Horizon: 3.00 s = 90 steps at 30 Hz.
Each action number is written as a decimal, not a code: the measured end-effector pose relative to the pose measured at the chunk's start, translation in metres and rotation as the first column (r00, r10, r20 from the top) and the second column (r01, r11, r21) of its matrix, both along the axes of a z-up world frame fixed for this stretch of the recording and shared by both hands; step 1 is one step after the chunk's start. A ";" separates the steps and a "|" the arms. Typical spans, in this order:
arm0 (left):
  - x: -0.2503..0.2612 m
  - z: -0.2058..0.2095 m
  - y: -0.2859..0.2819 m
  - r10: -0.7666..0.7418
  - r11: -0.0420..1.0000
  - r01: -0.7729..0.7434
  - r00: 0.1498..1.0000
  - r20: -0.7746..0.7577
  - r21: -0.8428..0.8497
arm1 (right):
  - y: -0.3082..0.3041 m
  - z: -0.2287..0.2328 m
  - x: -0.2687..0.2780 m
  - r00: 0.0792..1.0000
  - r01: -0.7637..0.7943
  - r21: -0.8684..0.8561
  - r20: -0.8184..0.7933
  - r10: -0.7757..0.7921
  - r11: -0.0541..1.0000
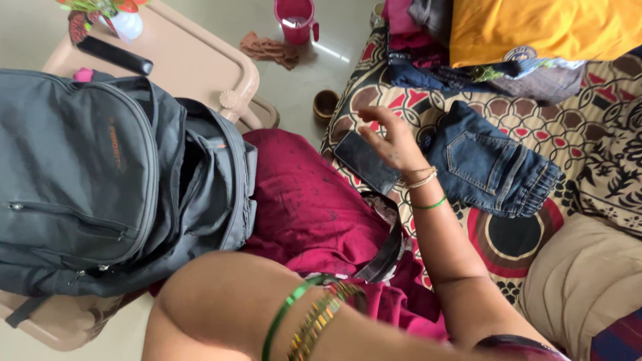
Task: The person packs a backpack by folding clothes and placing them inside. They handle items including a pink patterned shirt, blue jeans, underwear, and a yellow t-shirt, folding each before putting it in the bag.
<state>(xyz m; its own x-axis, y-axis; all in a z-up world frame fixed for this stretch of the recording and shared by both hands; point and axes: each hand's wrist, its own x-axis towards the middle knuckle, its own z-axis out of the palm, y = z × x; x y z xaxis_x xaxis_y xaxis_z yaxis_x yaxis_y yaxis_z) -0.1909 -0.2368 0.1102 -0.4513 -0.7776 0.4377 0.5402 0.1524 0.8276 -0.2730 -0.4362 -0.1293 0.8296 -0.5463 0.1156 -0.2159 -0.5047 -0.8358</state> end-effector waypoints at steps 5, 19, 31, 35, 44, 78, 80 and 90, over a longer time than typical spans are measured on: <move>-0.008 -0.027 -0.014 -0.069 0.997 0.070 0.994 -0.081 0.012 | -0.013 -0.012 -0.010 0.997 0.012 -0.018 0.076 -0.011 1.000; -0.034 -0.064 -0.043 -0.108 0.990 0.115 0.990 -0.086 0.077 | -0.053 -0.116 -0.078 0.467 0.470 -0.563 -0.495 -0.733 0.680; 0.025 -0.209 -0.066 0.285 0.610 -0.520 0.848 0.447 0.598 | -0.129 -0.155 -0.186 0.622 0.510 -0.415 -0.427 -0.656 0.753; 0.035 -0.223 -0.058 0.278 0.545 -0.468 0.884 0.377 0.696 | -0.169 -0.103 -0.248 0.739 0.504 -0.392 -0.266 -0.620 0.769; 0.030 -0.250 -0.061 0.200 0.551 -0.341 0.940 0.277 0.761 | -0.077 0.102 -0.216 0.830 0.547 0.186 0.010 -0.558 0.816; 0.059 -0.168 0.067 0.715 0.451 -0.837 0.130 0.687 -0.311 | 0.112 0.074 0.028 0.992 -0.124 0.846 0.123 0.037 0.519; 0.062 -0.164 0.066 0.718 0.426 -0.803 0.019 0.696 -0.418 | 0.106 0.069 0.034 0.977 -0.196 0.861 0.211 0.020 0.469; 0.107 -0.155 0.090 0.783 0.089 -0.779 -0.330 0.527 -0.620 | 0.084 0.020 0.066 0.938 -0.146 0.983 0.174 -0.299 0.113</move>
<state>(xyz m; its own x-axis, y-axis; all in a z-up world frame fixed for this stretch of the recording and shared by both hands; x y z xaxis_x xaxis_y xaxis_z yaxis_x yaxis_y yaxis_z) -0.0839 -0.1466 -0.0448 0.5214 -0.6922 0.4990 -0.7380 -0.0724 0.6708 -0.2068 -0.3520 -0.1097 0.8220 -0.4191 -0.3856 0.1330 0.7996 -0.5856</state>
